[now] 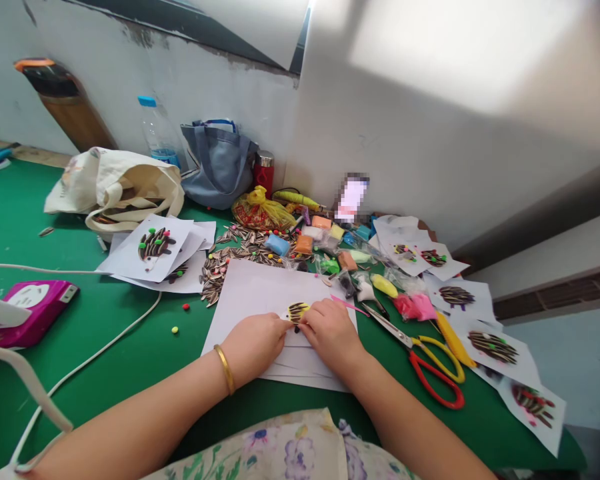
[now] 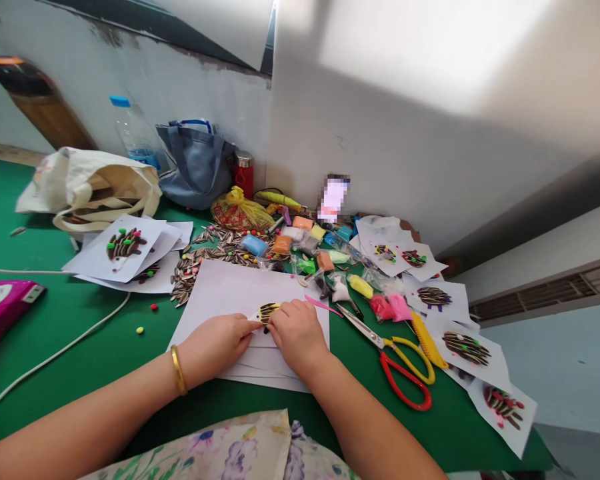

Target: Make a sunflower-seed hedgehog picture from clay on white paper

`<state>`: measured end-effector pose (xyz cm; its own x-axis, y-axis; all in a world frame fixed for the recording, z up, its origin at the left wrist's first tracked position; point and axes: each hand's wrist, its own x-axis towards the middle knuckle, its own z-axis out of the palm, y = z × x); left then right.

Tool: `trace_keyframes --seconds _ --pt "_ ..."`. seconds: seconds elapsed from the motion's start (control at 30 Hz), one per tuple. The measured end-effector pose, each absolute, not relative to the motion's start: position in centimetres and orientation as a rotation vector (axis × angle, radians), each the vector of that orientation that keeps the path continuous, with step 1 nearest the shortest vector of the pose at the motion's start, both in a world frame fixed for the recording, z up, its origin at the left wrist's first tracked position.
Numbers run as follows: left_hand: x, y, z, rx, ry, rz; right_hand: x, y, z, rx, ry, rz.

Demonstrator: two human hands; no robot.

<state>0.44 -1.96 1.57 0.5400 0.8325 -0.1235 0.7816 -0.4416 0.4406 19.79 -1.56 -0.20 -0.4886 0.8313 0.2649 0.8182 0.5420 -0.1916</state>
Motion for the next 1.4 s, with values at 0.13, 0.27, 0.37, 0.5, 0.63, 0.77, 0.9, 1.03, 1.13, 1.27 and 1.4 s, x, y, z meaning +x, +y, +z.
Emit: trace_keyframes --seconds 0.13,0.27,0.37,0.5,0.63,0.77,0.9,1.03,1.13,1.27,1.4 --pt "0.1 -1.6 1.8 2.209 1.326 0.319 20.2 -1.5 0.1 -1.347 -2.406 0.112" --pt "-0.1 -1.1 2.2 1.702 1.189 0.639 20.4 -1.8 1.1 -1.311 -2.291 0.172" --pt "-0.1 -1.0 2.5 1.117 1.009 0.670 20.0 -2.3 1.8 -1.222 -2.202 0.249" --pt "0.0 -1.1 2.6 0.791 0.839 0.616 19.2 -2.8 2.4 -1.158 -2.160 0.335" --pt "0.4 -1.5 2.8 0.810 0.778 0.539 18.4 -3.1 2.5 -1.160 -2.182 0.442" --pt "1.0 -2.1 2.9 0.868 0.789 0.461 17.8 -3.3 2.3 -1.130 -2.160 0.586" --pt "1.0 -2.0 2.8 0.915 0.865 0.564 18.1 -3.1 2.2 -1.152 -2.018 0.660" --pt "0.7 -1.4 2.9 0.926 0.999 0.720 19.8 -2.2 2.0 -1.271 -1.880 0.659" --pt "0.6 -1.0 3.0 0.880 1.051 0.773 21.3 -1.2 1.4 -1.341 -1.914 0.530" --pt "0.5 -0.8 2.8 0.860 1.070 0.795 22.3 -0.1 0.4 -1.401 -2.080 0.457" --pt "0.4 -0.7 2.5 0.866 1.066 0.794 22.0 0.0 0.2 -1.484 -2.190 0.414"
